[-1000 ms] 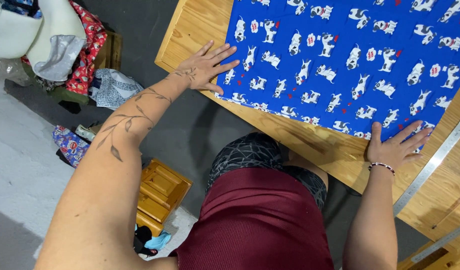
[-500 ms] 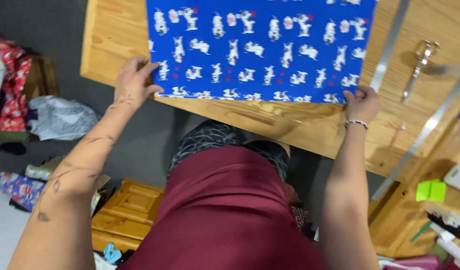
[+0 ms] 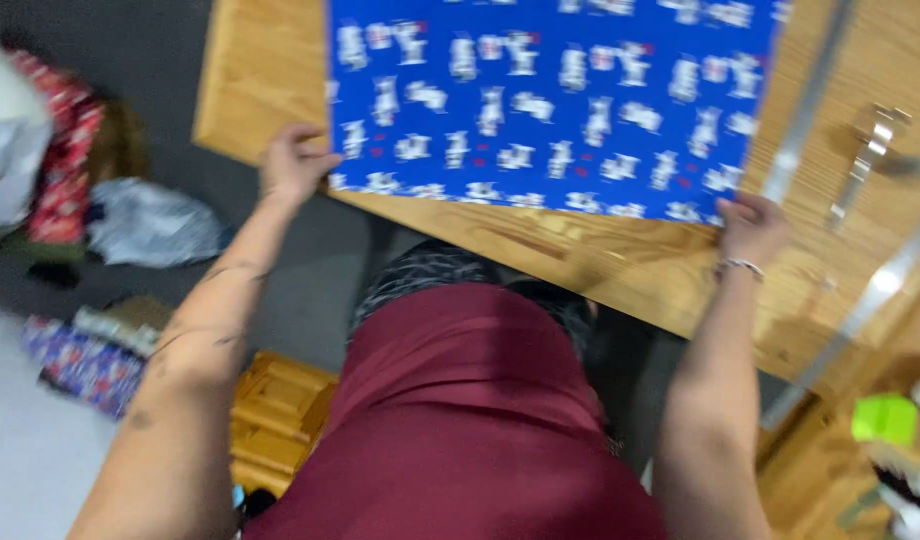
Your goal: Measuring and aligning a piece of patterned blue fabric on a wooden table using metal rulers.
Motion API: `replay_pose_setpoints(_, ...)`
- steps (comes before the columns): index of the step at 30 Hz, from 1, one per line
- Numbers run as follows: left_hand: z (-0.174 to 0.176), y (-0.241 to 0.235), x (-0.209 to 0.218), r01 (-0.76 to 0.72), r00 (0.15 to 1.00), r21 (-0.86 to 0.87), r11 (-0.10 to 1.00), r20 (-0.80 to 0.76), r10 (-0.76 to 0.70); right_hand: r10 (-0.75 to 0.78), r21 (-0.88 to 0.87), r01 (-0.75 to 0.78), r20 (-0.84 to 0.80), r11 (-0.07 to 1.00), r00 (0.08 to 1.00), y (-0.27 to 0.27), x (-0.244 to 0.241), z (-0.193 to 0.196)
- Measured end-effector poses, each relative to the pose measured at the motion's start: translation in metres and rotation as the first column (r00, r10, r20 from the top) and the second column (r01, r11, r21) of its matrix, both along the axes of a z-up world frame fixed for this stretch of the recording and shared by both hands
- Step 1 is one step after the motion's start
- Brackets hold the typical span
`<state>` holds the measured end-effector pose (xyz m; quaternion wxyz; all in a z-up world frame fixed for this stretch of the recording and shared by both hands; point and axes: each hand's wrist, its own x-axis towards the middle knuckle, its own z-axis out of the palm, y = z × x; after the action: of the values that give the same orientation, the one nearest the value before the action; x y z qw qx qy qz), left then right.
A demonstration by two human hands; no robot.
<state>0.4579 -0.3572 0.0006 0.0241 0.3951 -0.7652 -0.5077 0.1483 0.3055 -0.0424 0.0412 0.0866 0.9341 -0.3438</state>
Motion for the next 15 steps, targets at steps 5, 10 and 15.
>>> replay_pose_setpoints(5, 0.032, 0.013, -0.014, 0.044, 0.989, -0.051, 0.998, 0.144, -0.036, 0.092, 0.019, -0.091, -0.052, 0.996, 0.994, 0.011, -0.005, 0.001)
replay_pose_setpoints(10, 0.045, 0.013, -0.016, 0.09, 0.985, -0.084, 0.992, 0.157, -0.076, 0.026, 0.011, -0.026, 0.058, 1.0, 0.998, -0.015, 0.005, 0.034)
replay_pose_setpoints(15, 0.053, 0.011, -0.022, 0.162, 0.969, -0.056, 0.985, 0.197, -0.149, 0.098, 0.17, -0.103, 0.036, 0.98, 0.995, -0.007, -0.003, 0.024)
